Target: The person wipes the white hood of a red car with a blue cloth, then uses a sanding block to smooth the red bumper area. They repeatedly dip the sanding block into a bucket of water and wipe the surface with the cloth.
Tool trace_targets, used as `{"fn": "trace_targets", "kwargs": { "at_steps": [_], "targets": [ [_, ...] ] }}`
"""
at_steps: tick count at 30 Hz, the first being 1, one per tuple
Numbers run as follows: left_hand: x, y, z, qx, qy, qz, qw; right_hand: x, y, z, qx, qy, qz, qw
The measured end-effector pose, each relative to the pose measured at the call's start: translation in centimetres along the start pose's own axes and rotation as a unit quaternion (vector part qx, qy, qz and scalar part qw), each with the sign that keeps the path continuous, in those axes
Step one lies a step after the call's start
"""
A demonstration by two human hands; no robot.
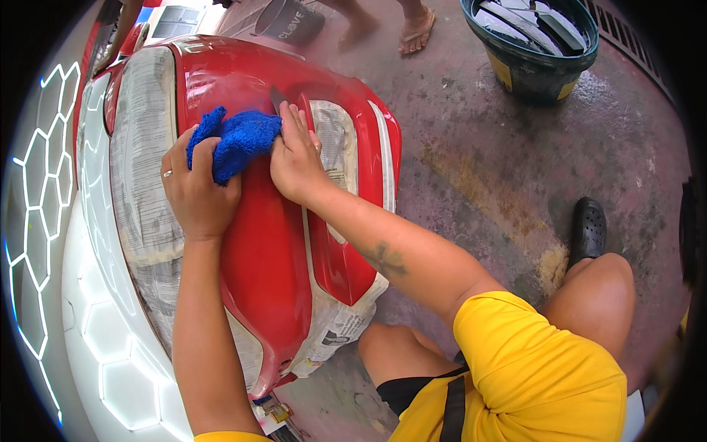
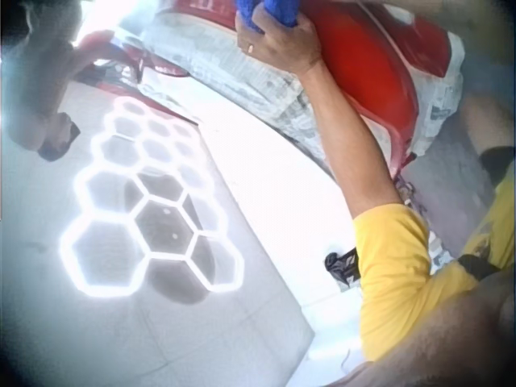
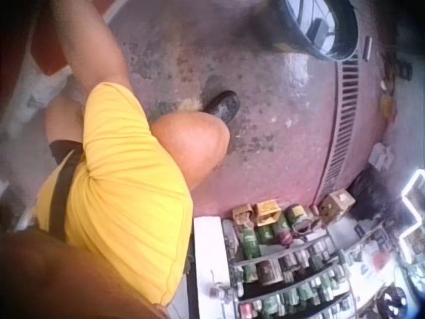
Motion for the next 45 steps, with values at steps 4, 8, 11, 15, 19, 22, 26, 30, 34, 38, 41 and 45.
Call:
{"fn": "trace_targets", "kwargs": {
  "at_steps": [4,8,11,15,19,22,26,30,34,38,41,45],
  "targets": [
    [-0.2,-0.2,0.6,0.0,0.0,-0.005,1.0,2.5,-6.5,0.2,-0.082,0.021,0.05,0.995],
    [-0.3,0.1,0.4,-0.001,0.001,-0.001,1.0,1.6,-6.0,0.2,-0.081,0.002,0.03,0.996],
    [-0.4,-0.8,1.4,-0.012,0.015,0.008,1.0,4.6,-10.3,4.2,-0.069,0.063,0.033,0.995],
    [-0.1,0.7,0.1,-0.006,-0.001,0.011,1.0,13.9,-8.6,5.0,-0.086,-0.266,-0.028,0.96],
    [-0.6,0.5,0.0,-0.01,0.001,0.03,0.999,20.0,-5.5,9.4,0.099,0.101,0.086,0.986],
    [-0.8,0.7,-0.5,-0.009,-0.001,0.028,1.0,17.1,0.3,12.5,0.065,0.265,0.026,0.962],
    [-1.0,1.0,-0.2,-0.011,-0.006,0.026,1.0,11.0,11.2,16.2,0.058,0.412,-0.088,0.905],
    [-0.5,1.0,0.0,-0.004,-0.003,0.009,1.0,8.3,19.2,16.9,0.033,0.454,-0.111,0.883],
    [-0.3,0.5,0.1,-0.004,0.002,0.005,1.0,10.1,10.2,16.8,0.05,0.49,-0.094,0.865],
    [0.2,0.1,0.2,0.011,0.005,-0.016,1.0,12.5,2.1,15.8,0.053,0.522,-0.142,0.839],
    [0.0,0.0,0.5,0.02,0.008,-0.028,0.999,14.1,-2.2,15.0,0.082,0.556,-0.179,0.807],
    [-0.3,-0.5,0.8,0.017,0.01,-0.021,1.0,15.8,-4.9,14.7,0.163,0.584,-0.19,0.772]
  ]
}}
Point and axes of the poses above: each hand's wrist, its own y-axis away from the middle knuckle, its own x-axis out of the back of the hand, z = x × y, the point moved 4 cm from there along -y, towards the middle knuckle, and after that the axes turned 4 degrees about -y, right-handed, at the moved point
